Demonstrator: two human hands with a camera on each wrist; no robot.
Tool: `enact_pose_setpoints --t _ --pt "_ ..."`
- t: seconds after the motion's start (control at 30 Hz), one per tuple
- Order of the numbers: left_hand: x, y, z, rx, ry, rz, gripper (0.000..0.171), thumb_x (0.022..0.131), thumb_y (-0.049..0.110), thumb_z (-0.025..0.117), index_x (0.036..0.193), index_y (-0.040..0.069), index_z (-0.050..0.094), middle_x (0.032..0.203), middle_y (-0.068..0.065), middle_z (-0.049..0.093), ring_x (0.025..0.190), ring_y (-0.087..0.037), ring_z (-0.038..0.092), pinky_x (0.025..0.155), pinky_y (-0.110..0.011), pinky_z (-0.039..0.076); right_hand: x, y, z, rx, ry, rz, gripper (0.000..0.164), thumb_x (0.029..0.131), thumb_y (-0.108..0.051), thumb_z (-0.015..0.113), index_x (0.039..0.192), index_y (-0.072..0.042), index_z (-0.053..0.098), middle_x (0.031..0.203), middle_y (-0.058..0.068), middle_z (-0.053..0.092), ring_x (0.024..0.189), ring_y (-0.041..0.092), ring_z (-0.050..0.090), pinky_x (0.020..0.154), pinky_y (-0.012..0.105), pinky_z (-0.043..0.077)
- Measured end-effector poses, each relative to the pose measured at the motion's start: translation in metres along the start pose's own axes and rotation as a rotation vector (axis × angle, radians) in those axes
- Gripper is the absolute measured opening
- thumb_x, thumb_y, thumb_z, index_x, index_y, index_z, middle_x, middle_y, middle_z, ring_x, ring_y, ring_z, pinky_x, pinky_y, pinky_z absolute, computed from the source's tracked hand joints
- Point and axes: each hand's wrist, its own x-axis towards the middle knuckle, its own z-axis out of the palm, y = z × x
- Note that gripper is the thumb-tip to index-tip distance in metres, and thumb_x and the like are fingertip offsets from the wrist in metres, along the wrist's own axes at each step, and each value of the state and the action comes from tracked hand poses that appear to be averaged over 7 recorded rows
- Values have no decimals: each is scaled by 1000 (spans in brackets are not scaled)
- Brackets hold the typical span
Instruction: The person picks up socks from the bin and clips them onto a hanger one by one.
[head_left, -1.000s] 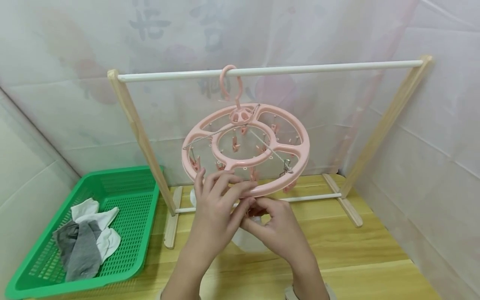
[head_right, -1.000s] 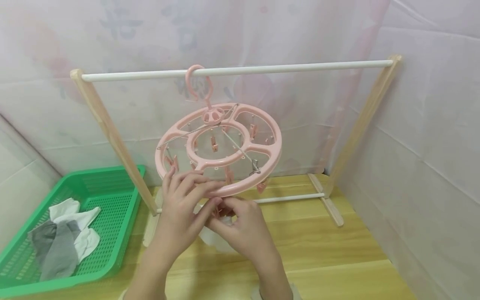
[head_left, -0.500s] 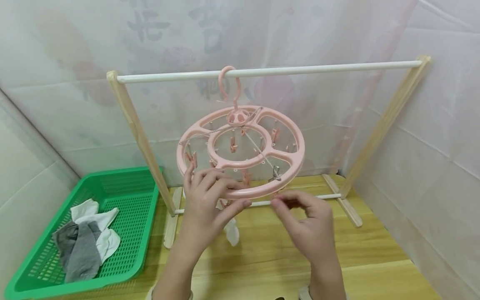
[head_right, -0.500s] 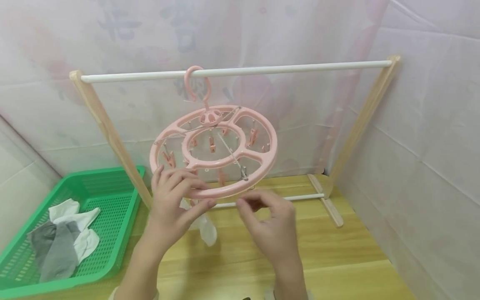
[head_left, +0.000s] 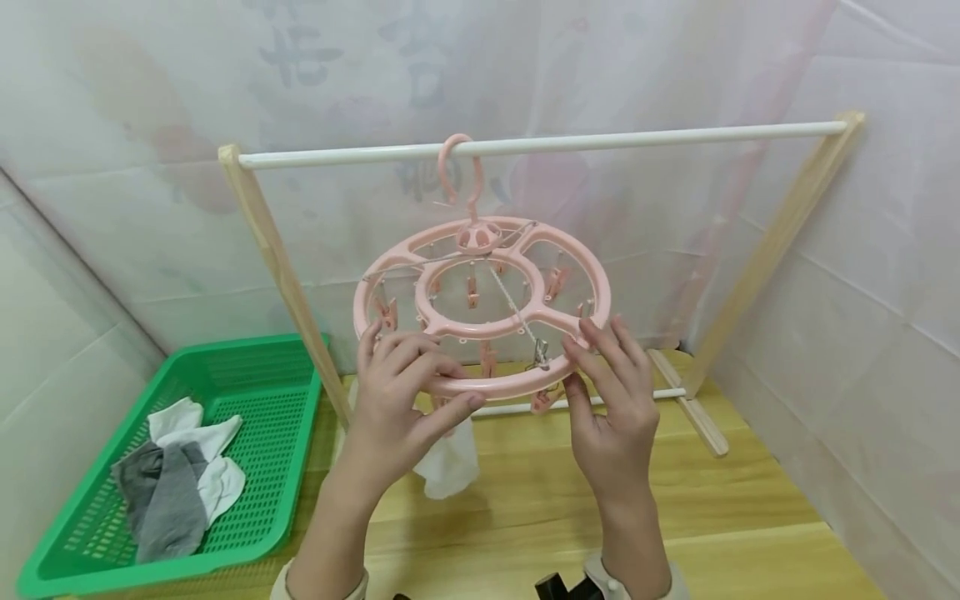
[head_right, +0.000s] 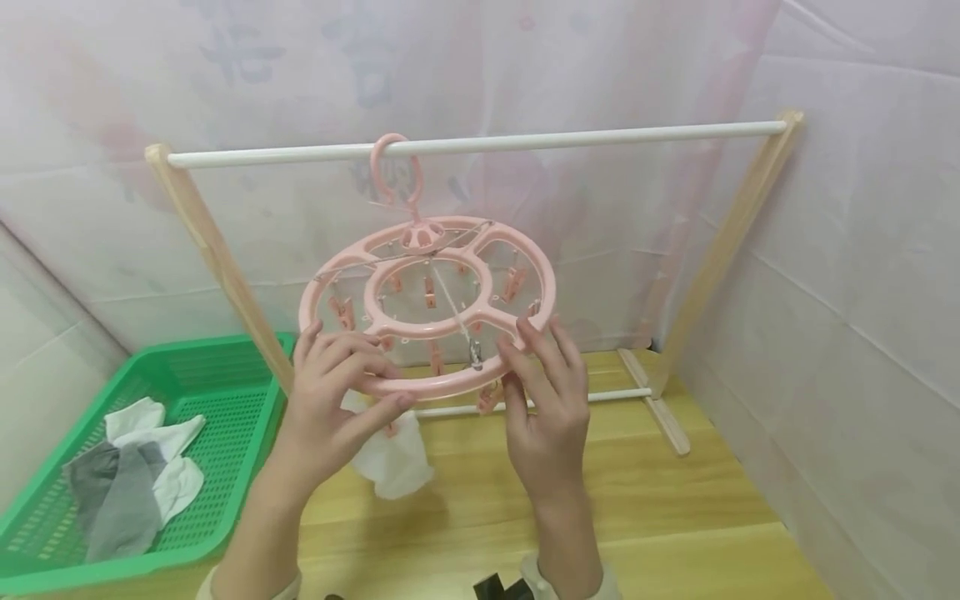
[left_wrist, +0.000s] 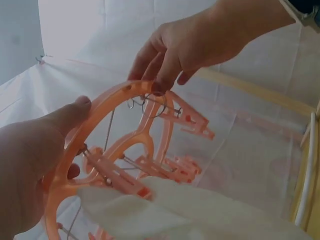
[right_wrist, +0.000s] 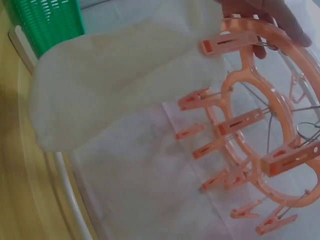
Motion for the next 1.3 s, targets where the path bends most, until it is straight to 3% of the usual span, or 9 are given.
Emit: enact_pose_setpoints --t 0.17,0.47,0.73,1.17,1.3 --pt "-2 0 -4 16 0 16 32 88 49 72 93 17 73 102 1 67 116 -27 54 118 -64 8 -2 0 4 6 57 -37 10 90 0 70 95 0 78 108 19 73 120 47 57 106 45 47" --pt "-13 27 -14 137 157 68 28 95 41 66 102 14 72 111 -8 66 119 -39 52 111 -71 20 0 -11 8 28 65 -76 14 93 -5 65 90 0 78 98 22 72 113 49 61 105 47 46" --pt "-22 50 -3 147 241 138 24 97 33 64 107 12 72 118 -17 64 124 -44 49 105 -73 27 1 -22 8 25 95 -117 17 92 -4 63 84 -1 78 91 21 71 103 46 64 107 52 43" --pt "-19 57 6 167 251 93 29 98 35 64 113 11 72 121 -13 65 128 -44 48 106 -77 22 4 -37 12 33 56 -171 25 83 6 57 84 -4 79 89 17 70 91 37 61 111 54 38" --pt "-20 54 6 176 229 43 26 96 28 68 116 12 71 122 -11 65 131 -43 46 109 -76 18 4 -40 15 42 43 -187 25 83 7 57 85 -4 79 89 16 70 90 36 61 110 54 38"
